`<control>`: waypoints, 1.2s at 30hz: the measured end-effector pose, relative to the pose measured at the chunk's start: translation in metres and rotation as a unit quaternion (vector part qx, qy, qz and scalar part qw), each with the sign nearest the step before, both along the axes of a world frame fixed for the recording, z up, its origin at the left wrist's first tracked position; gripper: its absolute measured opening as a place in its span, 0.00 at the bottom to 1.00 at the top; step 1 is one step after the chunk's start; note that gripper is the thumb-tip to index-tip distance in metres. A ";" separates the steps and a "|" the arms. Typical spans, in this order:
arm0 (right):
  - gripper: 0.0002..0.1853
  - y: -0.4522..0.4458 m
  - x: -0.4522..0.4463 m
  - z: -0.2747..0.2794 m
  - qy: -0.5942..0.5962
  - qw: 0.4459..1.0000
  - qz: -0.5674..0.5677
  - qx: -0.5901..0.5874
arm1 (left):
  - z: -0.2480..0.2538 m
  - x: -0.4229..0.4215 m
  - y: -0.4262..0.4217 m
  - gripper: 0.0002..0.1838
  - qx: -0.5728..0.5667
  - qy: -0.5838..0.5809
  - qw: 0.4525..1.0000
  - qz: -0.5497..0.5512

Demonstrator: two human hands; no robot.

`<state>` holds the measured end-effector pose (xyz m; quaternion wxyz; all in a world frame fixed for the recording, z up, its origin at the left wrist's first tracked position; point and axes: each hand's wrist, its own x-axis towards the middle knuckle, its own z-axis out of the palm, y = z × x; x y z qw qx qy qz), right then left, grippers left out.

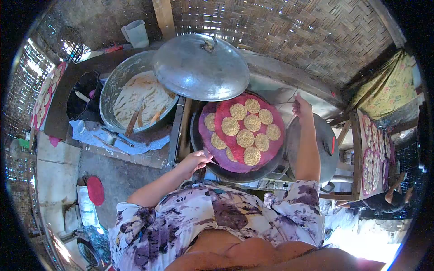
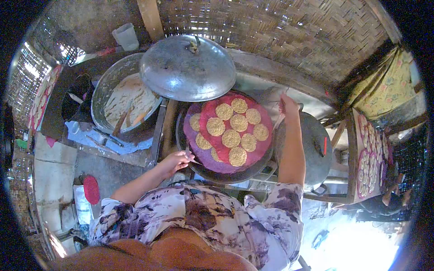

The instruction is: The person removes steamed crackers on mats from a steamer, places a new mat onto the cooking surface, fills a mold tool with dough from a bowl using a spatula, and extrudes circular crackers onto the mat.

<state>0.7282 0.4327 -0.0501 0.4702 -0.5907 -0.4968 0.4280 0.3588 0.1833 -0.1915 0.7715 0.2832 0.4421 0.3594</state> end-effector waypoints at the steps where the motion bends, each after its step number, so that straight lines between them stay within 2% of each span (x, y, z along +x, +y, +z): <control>1: 0.21 0.001 -0.002 0.002 -0.009 1.000 -0.004 -0.007 | -0.002 -0.001 -0.002 0.21 0.002 -0.001 1.000 -0.006; 11: 0.16 0.027 0.019 -0.005 -0.056 0.998 -0.024 -0.020 | -0.024 -0.007 -0.030 0.25 0.002 -0.028 0.999 0.018; 14: 0.18 0.046 0.031 -0.009 -0.135 0.990 -0.025 -0.017 | -0.028 -0.006 -0.032 0.22 0.013 -0.032 0.999 0.025; 15: 0.20 0.051 0.034 -0.010 -0.224 0.974 -0.023 0.007 | -0.033 -0.006 -0.034 0.21 0.020 -0.033 0.999 0.026; 17: 0.24 0.067 0.046 -0.015 -0.393 0.917 -0.015 0.058 | -0.055 -0.005 -0.036 0.19 0.034 -0.024 0.998 0.038; 18: 0.25 0.079 0.056 -0.021 -0.408 0.910 0.014 0.070 | -0.078 -0.003 -0.037 0.18 0.040 -0.012 0.998 0.048; 19: 0.25 0.087 0.061 -0.021 -0.485 0.872 0.024 0.058 | -0.088 -0.001 -0.039 0.17 0.045 -0.001 0.997 0.059; 20: 0.25 0.095 0.066 -0.022 -0.558 0.828 0.033 0.046 | -0.097 0.003 -0.043 0.13 0.071 0.017 0.993 0.090; 21: 0.25 0.101 0.069 -0.022 -0.627 0.777 0.042 0.033 | -0.104 0.004 -0.044 0.13 0.086 0.052 0.993 0.057; 22: 0.26 0.109 0.075 -0.025 -0.727 0.680 0.091 0.012 | -0.115 0.003 -0.045 0.13 0.101 0.088 0.991 0.024; 23: 0.26 0.119 0.077 -0.031 -0.758 0.647 0.085 0.012 | -0.124 0.003 -0.045 0.13 0.117 0.124 0.985 -0.010; 25: 0.25 0.156 0.093 -0.061 -0.814 0.576 0.071 0.014 | -0.131 0.007 -0.048 0.14 0.088 0.160 0.982 0.043; 26: 0.27 0.156 0.068 -0.051 -0.829 0.548 0.108 0.018 | -0.135 0.009 -0.051 0.14 0.072 0.177 0.979 0.069; 28: 0.27 0.143 -0.013 -0.018 -0.708 0.704 0.043 0.036 | -0.202 0.019 -0.052 0.16 0.171 0.191 0.966 0.020; 30: 0.27 0.177 -0.058 -0.031 -0.690 0.676 0.071 0.247 | -0.205 0.020 -0.049 0.18 0.107 0.133 0.984 0.048; 32: 0.26 0.146 -0.157 0.003 -0.475 0.853 0.100 0.193 | -0.138 0.021 -0.047 0.20 -0.121 -0.011 0.981 0.149; 34: 0.24 0.116 -0.228 0.013 -0.385 0.861 0.135 0.303 | -0.190 0.028 -0.037 0.22 -0.133 -0.085 0.976 0.151; 35: 0.25 0.111 -0.254 0.021 -0.411 0.865 0.123 0.260 | -0.211 0.032 -0.036 0.22 -0.139 -0.123 0.971 0.151; 36: 0.26 0.115 -0.278 0.026 -0.438 0.866 0.112 0.215 | -0.216 0.031 -0.039 0.22 -0.080 -0.117 0.975 0.170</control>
